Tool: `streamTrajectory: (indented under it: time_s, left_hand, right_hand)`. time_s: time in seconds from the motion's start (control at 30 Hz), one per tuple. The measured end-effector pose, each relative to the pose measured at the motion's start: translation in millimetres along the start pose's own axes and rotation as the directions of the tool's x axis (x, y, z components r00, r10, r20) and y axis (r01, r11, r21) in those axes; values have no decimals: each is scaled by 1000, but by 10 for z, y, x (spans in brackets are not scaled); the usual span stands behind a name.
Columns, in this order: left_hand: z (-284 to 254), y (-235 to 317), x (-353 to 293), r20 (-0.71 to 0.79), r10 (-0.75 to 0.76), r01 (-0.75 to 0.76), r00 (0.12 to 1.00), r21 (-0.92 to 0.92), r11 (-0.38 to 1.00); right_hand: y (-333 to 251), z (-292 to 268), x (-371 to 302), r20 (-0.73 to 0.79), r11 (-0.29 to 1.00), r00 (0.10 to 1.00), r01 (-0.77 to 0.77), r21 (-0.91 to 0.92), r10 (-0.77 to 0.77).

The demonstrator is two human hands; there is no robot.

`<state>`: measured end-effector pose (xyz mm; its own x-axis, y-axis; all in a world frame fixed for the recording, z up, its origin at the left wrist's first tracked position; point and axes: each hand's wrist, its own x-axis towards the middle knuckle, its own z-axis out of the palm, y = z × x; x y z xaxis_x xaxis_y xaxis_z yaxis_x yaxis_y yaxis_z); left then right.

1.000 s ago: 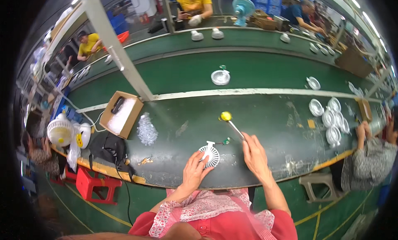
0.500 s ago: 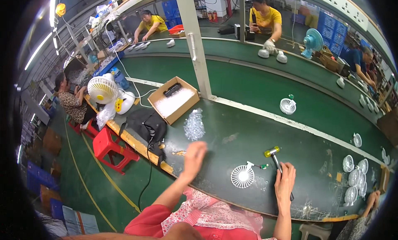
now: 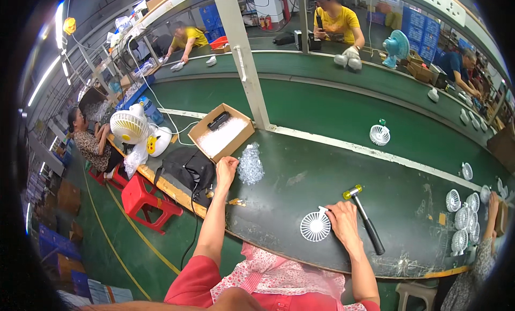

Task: The person assembles mini fans on an assembly line by taking fan grilles and fitting small components into them by hand.

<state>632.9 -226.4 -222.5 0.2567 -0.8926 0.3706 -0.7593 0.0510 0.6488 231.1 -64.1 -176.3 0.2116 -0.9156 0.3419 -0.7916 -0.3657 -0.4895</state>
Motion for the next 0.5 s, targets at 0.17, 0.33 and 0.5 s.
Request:
streamTrajectory:
  time_s: [0.17, 0.33, 0.5]
  left_hand:
    - [-121, 111, -186, -207, 18, -53, 978, -165, 985]
    - [-49, 953, -764, 220, -99, 234, 970, -751, 617]
    - [61, 1333, -1329, 624, 54, 597, 780, -767, 235]
  right_hand:
    - [-52, 18, -70, -38, 987, 997, -67, 149, 74]
    - [-165, 62, -217, -69, 860, 958, -218, 461, 280]
    - [-439, 155, -133, -73, 779, 957, -182, 601, 280]
